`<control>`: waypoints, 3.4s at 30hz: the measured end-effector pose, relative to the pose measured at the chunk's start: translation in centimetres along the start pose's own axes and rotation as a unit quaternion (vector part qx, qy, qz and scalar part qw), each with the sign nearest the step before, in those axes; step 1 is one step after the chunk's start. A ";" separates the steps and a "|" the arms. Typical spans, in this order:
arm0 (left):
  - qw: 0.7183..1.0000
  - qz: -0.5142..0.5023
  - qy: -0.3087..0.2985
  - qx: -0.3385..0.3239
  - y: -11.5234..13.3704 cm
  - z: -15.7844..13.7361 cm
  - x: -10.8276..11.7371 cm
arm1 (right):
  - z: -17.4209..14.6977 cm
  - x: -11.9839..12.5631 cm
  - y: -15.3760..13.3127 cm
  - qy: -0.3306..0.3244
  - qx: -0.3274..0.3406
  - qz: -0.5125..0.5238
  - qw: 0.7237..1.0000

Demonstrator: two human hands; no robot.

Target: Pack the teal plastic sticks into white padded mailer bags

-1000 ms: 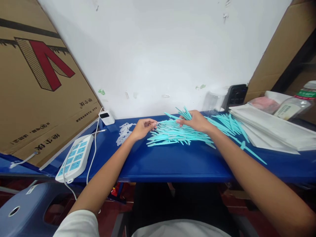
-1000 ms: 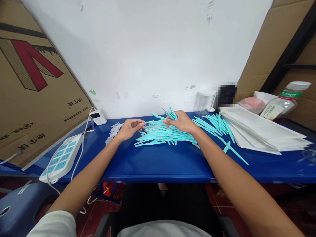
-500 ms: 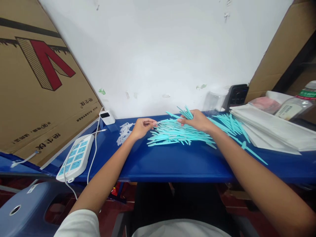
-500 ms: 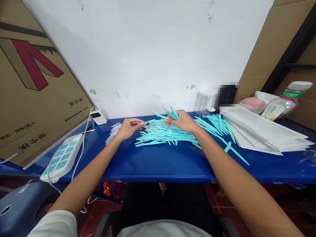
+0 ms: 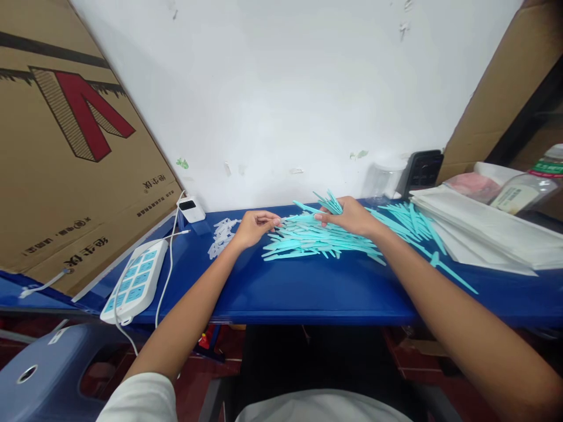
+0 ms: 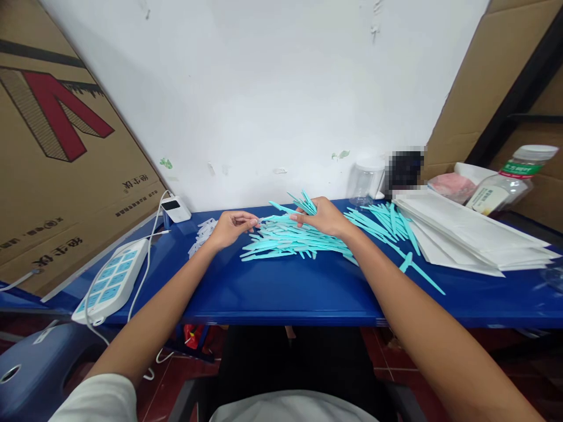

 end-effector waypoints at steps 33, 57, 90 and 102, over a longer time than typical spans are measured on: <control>0.916 0.387 0.042 -0.092 1.8 0.0 3.0 | 1.6 3.0 3.5 0.158 -0.029 -0.134 0.978; 0.945 0.327 -0.004 0.028 -5.6 0.0 6.5 | 1.2 0.7 2.5 0.051 -0.039 -0.080 0.995; 0.993 -0.101 0.066 0.022 -1.4 0.0 0.4 | -1.1 -2.1 -1.3 -0.143 0.009 0.018 0.989; 0.993 -0.095 0.066 0.028 -1.0 0.0 0.5 | -1.0 -1.8 -1.4 -0.132 0.016 0.001 0.991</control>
Point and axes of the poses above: each hand's wrist, its own z-axis towards the middle knuckle, its own x-axis out of the back of the hand, y = z × x, the point moved 8 cm from there along z, towards the middle knuckle, and after that the axes turned 7 degrees about -x, right-handed, at the moved point
